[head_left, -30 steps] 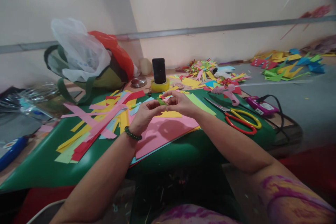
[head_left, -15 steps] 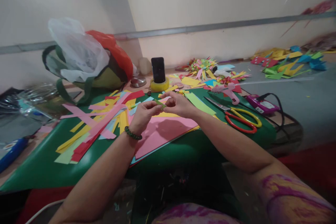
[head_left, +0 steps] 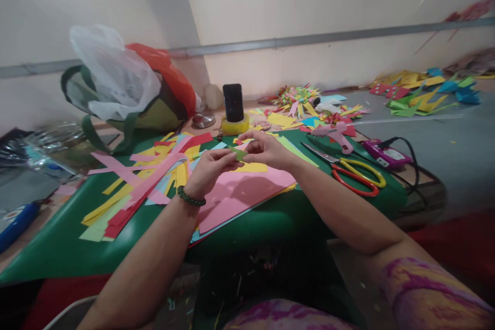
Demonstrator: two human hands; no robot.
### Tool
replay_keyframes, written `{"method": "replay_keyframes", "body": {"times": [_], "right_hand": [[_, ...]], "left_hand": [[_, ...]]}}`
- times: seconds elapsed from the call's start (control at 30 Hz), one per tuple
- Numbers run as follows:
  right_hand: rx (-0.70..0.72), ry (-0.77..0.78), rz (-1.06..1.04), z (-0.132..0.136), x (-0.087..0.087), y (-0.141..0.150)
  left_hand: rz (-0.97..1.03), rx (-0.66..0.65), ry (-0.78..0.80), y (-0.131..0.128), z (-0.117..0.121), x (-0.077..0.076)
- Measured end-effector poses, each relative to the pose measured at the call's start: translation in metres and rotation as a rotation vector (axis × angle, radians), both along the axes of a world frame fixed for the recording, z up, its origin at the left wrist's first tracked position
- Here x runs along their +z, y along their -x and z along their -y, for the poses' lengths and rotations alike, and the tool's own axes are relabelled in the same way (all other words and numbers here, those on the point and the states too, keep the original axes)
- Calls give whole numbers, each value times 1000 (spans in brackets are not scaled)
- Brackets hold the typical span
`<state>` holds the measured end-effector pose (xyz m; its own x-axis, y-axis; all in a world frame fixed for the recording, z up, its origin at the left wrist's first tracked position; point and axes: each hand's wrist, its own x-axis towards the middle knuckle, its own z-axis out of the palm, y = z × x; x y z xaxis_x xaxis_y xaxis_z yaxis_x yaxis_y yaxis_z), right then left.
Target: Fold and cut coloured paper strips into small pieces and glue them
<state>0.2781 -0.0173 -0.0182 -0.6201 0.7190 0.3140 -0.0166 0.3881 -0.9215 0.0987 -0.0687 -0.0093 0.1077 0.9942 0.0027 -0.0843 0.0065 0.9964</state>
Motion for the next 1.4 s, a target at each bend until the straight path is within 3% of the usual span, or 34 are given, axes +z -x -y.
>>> {"method": "replay_keyframes", "body": {"times": [0.13, 0.27, 0.4, 0.47, 0.53, 0.77, 0.9, 1.0, 1.4], "right_hand": [[-7, -112, -7, 4, 0, 1], [-63, -183, -49, 2, -1, 2], [-116, 2, -155, -3, 1, 0], [-113, 134, -172, -4, 2, 0], [-137, 160, -174, -4, 1, 1], [-236, 23, -210, -5, -5, 7], [-283, -105, -128, 0, -7, 10], [-296, -188, -81, 4, -6, 10], [-323, -126, -58, 2, -4, 5]], "left_hand": [[27, -8, 6, 0, -1, 1], [113, 113, -45, 1, -2, 0], [64, 275, -175, 0, -2, -1], [46, 316, -224, -1, -2, -2], [62, 333, -248, -2, -2, -2], [154, 294, -178, -3, -1, 1], [45, 172, -87, -5, -1, 1], [-18, 169, -95, -5, -2, -2], [38, 207, -70, -3, -5, -5]]}}
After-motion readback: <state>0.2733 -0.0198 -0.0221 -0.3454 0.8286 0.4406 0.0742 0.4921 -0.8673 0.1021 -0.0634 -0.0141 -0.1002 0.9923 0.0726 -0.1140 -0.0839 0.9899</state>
